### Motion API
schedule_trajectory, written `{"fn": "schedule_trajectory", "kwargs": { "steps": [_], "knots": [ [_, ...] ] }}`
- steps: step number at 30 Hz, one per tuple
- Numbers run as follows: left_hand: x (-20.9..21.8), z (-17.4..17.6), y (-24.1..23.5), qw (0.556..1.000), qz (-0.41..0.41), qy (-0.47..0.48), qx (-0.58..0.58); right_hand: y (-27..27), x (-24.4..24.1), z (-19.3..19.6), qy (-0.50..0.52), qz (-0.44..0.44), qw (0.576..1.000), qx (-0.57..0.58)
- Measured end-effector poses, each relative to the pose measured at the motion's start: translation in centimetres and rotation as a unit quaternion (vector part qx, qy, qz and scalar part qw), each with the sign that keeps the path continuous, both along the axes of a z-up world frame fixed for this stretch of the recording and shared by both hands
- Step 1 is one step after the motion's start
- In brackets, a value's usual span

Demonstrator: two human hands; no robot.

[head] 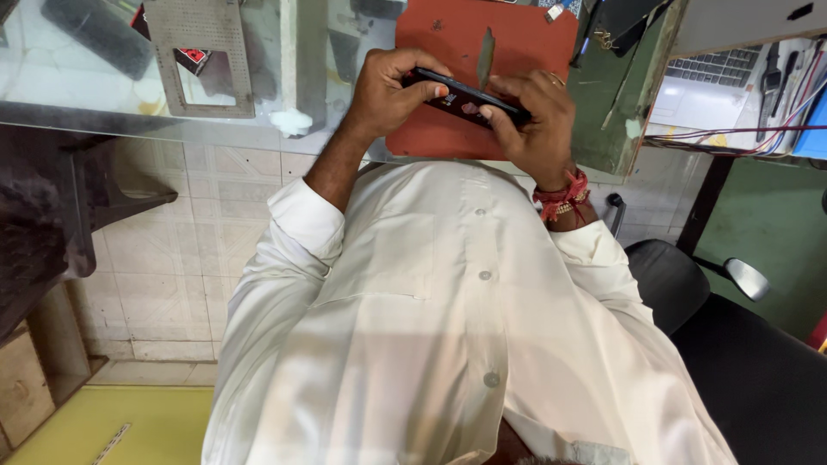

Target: The person replaces the battery in a disassembled smartphone, then reattaches the back cover and uses a prying tool to press the edges into place. The person handles the phone, battery, and back cover throughout the process.

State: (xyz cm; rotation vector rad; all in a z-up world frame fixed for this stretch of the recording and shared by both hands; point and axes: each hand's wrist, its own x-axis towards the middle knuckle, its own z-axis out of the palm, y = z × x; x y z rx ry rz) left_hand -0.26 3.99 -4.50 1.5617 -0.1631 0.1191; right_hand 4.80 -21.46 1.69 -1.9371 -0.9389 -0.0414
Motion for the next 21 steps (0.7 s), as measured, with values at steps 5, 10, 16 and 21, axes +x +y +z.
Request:
{"fn": "schedule_trajectory", "kwargs": {
  "steps": [5,10,16,21],
  "knots": [
    [-0.1,-0.3,0.1,1.0,0.002,-0.006,0.007,-1.2,-0.7,-1.2,-0.011,-0.031,0.999,0.025],
    [0.3,1.9,0.2,0.999,-0.018,0.01,0.035,-1.1,-0.6,-2.2,0.056,-0.041,0.996,0.056],
    [1.6,7.1,-0.5,0.924,-0.062,-0.12,0.357,-1.0,-0.6,-2.5,0.062,-0.031,0.995,0.074],
    [2.6,8.2,-4.7,0.831,-0.117,-0.115,0.532,-0.9,-0.8,-2.3,0.052,-0.024,0.995,0.083]
  ]
}}
